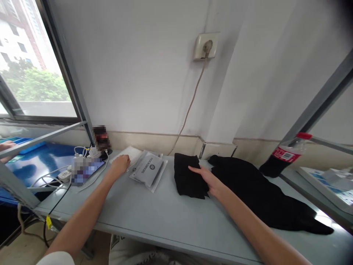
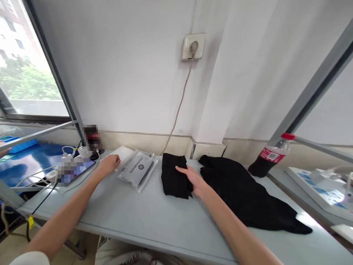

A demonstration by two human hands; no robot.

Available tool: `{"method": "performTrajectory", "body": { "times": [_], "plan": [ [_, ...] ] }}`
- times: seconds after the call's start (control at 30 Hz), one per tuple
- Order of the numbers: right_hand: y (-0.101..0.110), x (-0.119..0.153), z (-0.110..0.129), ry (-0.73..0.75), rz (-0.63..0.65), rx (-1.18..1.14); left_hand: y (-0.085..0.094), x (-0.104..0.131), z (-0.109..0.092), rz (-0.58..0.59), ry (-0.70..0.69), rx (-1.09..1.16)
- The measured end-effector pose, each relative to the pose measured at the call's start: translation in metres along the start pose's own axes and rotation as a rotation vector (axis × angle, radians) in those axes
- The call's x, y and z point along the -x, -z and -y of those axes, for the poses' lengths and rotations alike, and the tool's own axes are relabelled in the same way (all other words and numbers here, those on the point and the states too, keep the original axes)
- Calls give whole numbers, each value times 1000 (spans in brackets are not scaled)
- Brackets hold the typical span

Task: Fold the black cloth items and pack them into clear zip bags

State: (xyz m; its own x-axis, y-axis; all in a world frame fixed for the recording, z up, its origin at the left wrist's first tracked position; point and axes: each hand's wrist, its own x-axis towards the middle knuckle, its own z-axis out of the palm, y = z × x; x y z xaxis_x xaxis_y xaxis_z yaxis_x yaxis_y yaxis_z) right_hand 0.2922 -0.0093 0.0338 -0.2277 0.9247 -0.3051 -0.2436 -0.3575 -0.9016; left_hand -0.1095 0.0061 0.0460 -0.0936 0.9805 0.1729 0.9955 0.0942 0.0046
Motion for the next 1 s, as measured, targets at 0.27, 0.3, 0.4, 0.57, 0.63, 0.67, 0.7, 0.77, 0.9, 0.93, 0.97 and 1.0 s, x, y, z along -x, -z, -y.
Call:
{"method": "performTrajectory", "body": {
  "times": [0.27, 0.3, 0.4, 0.57, 0.63, 0.67, 0.7, 0.77, 0.9, 0.93, 0.97, 1.0],
  "plan": [
    [-9, -1, -10, 556, -269, 331, 24, 12, -14, -334, -33, -51],
    [-9, -2, -14, 684, -324, 461, 31, 15, -19, -421, -70, -47],
    [-10, 3, -27, 1007, -374, 785, 46, 27, -43, -620, -278, 23],
    [-25, 27, -28, 1437, -204, 974, 55, 52, -96, -482, -692, 190],
    [-31, 35, -22, 1543, -134, 1033, 55, 58, -111, -399, -716, 319],
    [-33, 37, -20, 1574, -92, 1083, 56, 60, -115, -358, -698, 397],
    [-35, 38, -18, 1588, -53, 1147, 57, 61, -118, -316, -667, 475],
    [-35, 35, -17, 1560, -14, 1288, 59, 63, -121, -243, -586, 599],
    [-31, 26, -22, 1407, -137, 1419, 65, 68, -122, -171, -495, 687],
    [-30, 25, -23, 1380, -170, 1421, 66, 70, -122, -173, -485, 688],
    [-29, 25, -23, 1362, -187, 1426, 67, 72, -122, -178, -480, 686],
    [-29, 25, -23, 1348, -188, 1435, 68, 74, -123, -186, -476, 682]
  ]
}}
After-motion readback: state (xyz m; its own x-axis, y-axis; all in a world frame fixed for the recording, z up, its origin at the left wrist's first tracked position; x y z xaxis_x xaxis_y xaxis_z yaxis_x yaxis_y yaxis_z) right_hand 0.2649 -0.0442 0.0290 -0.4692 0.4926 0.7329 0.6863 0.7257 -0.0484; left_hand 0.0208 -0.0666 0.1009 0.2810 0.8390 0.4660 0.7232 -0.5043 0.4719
